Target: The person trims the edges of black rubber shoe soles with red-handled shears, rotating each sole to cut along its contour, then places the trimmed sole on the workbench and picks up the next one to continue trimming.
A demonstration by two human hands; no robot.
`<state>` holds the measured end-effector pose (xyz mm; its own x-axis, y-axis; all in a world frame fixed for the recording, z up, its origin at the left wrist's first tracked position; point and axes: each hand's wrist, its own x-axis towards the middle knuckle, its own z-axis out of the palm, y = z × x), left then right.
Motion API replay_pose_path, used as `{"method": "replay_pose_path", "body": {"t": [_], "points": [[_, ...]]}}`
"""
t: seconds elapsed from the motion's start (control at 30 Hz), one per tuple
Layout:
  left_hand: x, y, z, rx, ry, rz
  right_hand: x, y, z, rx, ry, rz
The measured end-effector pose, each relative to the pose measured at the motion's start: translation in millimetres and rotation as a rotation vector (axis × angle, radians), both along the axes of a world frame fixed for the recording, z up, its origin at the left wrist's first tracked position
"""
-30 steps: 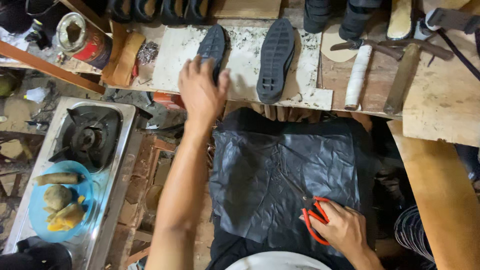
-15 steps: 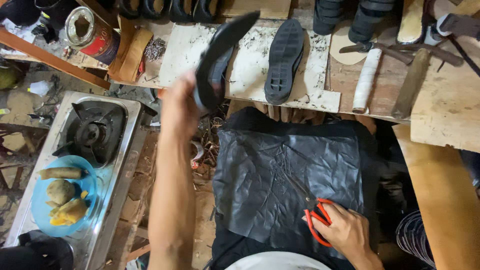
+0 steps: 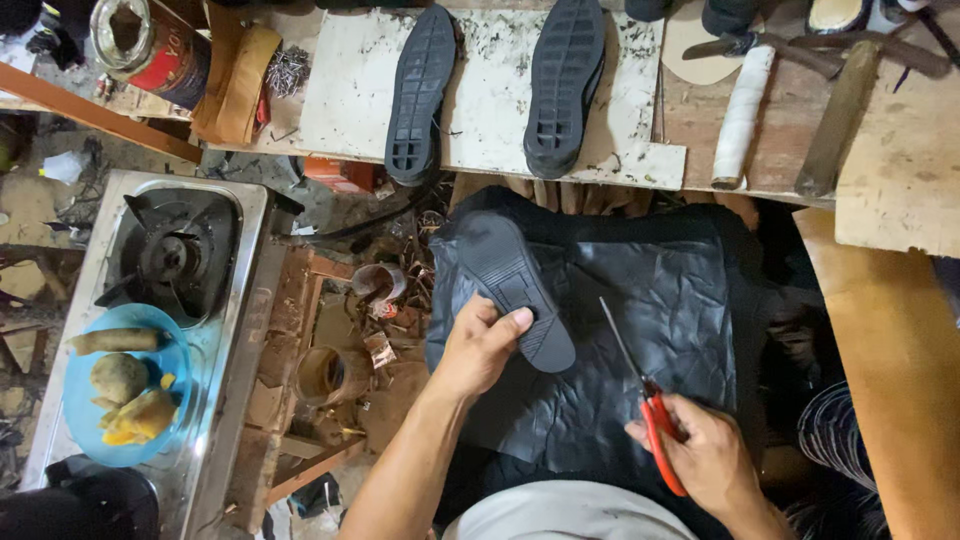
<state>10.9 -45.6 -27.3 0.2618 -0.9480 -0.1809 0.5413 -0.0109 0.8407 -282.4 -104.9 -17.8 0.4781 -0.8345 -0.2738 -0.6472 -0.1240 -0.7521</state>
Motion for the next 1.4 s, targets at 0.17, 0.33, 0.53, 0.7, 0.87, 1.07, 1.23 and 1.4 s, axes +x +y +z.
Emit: {"method": "replay_pose_path", "body": {"t": [0.17, 0.33, 0.53, 0.7, 0.87, 1.07, 1.23, 1.4], "points": [[-6, 7, -11, -0.024, 0.024, 0.203, 8, 10, 25, 0.048, -0.064, 0.136], [-15, 10, 3, 0.045, 0.071, 0.172, 23, 8, 45, 0.052, -0.009, 0.172], [-23, 14, 9, -0.008, 0.044, 0.065, 23, 8, 43, 0.016, -0.094, 0.183], [-21, 17, 3, -0.016, 0.039, 0.066, 12, 14, 24, 0.113, -0.118, 0.12], [-10, 15, 1, -0.024, 0.039, 0.142, 8, 17, 12, 0.155, -0.19, 0.105], [-17, 15, -2, -0.053, 0.067, 0.171, 18, 16, 26, 0.15, -0.165, 0.112], [-29, 18, -8, -0.076, 0.104, 0.164, 28, 14, 40, -0.008, -0.044, 0.151], [-36, 22, -16, -0.139, 0.19, 0.14, 27, 19, 34, -0.129, -0.1, 0.161]]}}
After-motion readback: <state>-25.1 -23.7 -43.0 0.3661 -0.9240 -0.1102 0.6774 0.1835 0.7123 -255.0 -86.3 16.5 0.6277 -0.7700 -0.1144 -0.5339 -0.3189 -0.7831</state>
